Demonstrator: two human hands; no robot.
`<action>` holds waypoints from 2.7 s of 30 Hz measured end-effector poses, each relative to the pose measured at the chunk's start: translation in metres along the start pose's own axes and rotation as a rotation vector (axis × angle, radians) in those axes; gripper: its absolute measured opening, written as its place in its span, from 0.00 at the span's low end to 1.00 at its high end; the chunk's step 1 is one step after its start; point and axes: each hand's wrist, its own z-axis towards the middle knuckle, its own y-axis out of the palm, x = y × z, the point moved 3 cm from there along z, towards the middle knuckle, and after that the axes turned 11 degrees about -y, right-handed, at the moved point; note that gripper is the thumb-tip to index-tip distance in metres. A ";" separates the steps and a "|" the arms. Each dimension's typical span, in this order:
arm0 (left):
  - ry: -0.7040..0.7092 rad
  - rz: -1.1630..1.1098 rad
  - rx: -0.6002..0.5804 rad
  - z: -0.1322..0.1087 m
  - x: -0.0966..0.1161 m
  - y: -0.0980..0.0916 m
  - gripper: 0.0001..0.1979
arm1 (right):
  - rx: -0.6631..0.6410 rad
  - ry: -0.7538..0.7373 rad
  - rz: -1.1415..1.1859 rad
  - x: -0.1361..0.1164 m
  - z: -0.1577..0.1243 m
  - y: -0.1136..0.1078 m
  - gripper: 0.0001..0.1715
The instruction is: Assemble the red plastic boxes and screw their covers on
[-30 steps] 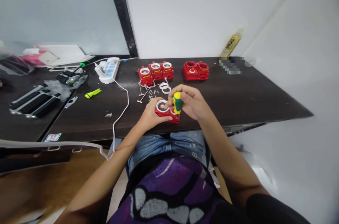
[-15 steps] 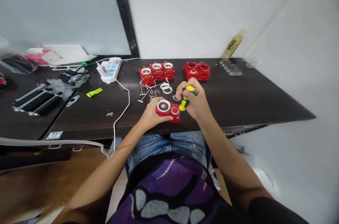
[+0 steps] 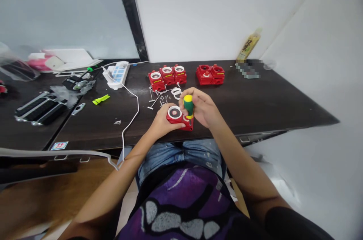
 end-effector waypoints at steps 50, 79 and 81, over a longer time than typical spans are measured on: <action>-0.042 -0.033 -0.025 -0.001 0.003 0.000 0.38 | 0.280 -0.210 -0.209 0.001 -0.009 0.002 0.23; -0.035 -0.013 -0.019 -0.001 0.004 0.000 0.38 | 0.290 -0.280 -0.304 -0.007 -0.010 0.011 0.24; -0.027 -0.012 -0.011 -0.001 0.002 0.000 0.38 | 0.304 -0.285 -0.345 -0.006 -0.009 0.010 0.25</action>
